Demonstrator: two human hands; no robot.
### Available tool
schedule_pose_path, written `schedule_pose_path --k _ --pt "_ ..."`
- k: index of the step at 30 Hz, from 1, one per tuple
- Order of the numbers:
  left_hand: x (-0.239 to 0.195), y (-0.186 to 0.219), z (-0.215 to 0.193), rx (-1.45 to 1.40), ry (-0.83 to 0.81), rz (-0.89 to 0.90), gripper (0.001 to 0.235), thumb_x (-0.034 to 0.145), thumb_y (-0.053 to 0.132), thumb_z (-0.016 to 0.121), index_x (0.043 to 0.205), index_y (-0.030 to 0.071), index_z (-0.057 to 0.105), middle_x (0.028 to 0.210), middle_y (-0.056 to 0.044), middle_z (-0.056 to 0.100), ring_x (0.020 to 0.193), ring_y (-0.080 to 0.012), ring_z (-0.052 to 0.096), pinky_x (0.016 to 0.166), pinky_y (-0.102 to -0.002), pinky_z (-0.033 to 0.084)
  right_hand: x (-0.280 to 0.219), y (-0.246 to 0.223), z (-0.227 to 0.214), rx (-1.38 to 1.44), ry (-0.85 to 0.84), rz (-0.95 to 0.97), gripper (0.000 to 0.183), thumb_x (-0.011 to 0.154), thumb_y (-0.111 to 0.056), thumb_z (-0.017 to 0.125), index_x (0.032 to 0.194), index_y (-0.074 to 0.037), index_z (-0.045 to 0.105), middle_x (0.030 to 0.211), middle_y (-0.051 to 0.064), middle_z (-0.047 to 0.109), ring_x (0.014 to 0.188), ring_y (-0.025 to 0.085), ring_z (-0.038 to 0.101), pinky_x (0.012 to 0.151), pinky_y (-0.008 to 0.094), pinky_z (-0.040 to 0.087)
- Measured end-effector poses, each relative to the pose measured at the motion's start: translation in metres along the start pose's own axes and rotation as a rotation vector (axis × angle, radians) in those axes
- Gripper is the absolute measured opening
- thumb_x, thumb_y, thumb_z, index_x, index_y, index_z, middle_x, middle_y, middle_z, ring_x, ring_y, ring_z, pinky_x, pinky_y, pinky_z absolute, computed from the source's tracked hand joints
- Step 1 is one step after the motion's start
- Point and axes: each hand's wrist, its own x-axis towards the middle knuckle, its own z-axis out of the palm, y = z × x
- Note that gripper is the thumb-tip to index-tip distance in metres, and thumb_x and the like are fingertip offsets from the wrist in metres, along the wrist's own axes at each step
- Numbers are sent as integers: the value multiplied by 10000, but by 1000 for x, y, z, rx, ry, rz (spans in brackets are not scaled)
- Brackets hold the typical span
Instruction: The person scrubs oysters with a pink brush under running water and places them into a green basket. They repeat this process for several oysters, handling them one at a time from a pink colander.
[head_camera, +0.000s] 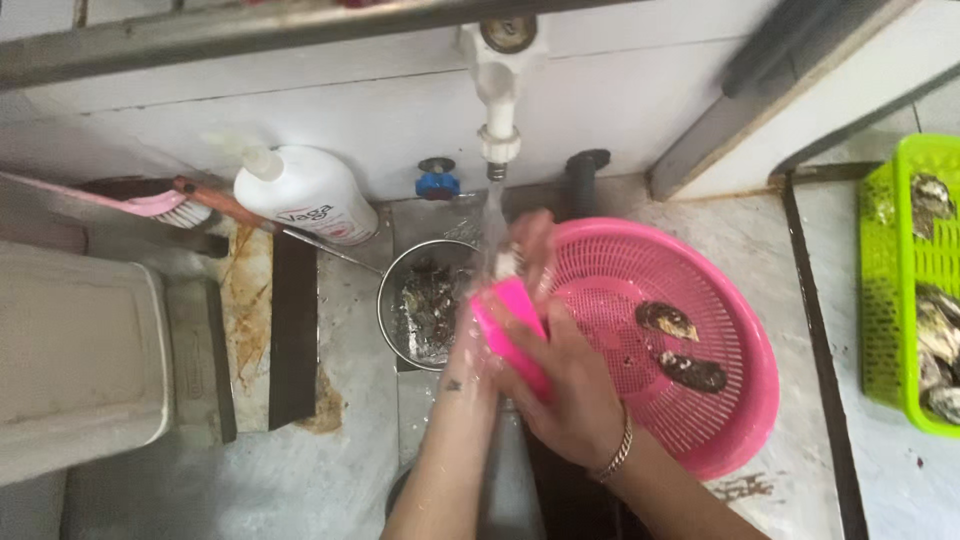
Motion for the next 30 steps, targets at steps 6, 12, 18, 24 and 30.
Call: schedule_pose_path --k 6,12,18,24,30 --pt "-15 -18 24 133 406 -114 896 1180 548 593 1939 156 323 1953 -165 351 1841 -383 354 1532 -580 313 30 31 -5 -162 -25 1 737 1106 -426 809 1812 -263 672 1412 313 784 1082 571 867 839 639 709" --pt "29 9 51 400 805 -28 549 1281 536 604 1667 196 796 1714 -187 774 1595 -404 729 1328 -592 618 6 37 0 142 145 -229 703 1194 -147 769 1847 -70 519 1809 397 638 1493 591 763 1157 678 668" --pt "39 -22 67 547 985 118 454 1210 493 744 1515 157 771 1512 -149 818 1347 -330 785 1217 -638 633 35 47 -12 289 50 81 676 1303 -227 519 1943 -54 389 1884 337 555 1716 567 516 1395 730 418" --pt "14 -28 68 602 309 -53 819 1334 599 538 1974 115 377 1893 -184 587 1806 -301 497 1552 -474 338 28 -11 11 -18 -27 -50 646 1242 -243 616 1865 -82 556 1878 439 509 1605 792 487 1169 809 581" --pt "19 -79 92 317 934 156 455 1252 412 744 1412 7 879 1284 -157 927 1088 -269 905 1155 -445 744 60 62 -16 -379 14 89 718 1282 -509 655 1971 -428 467 1405 241 738 1233 560 843 990 597 730"
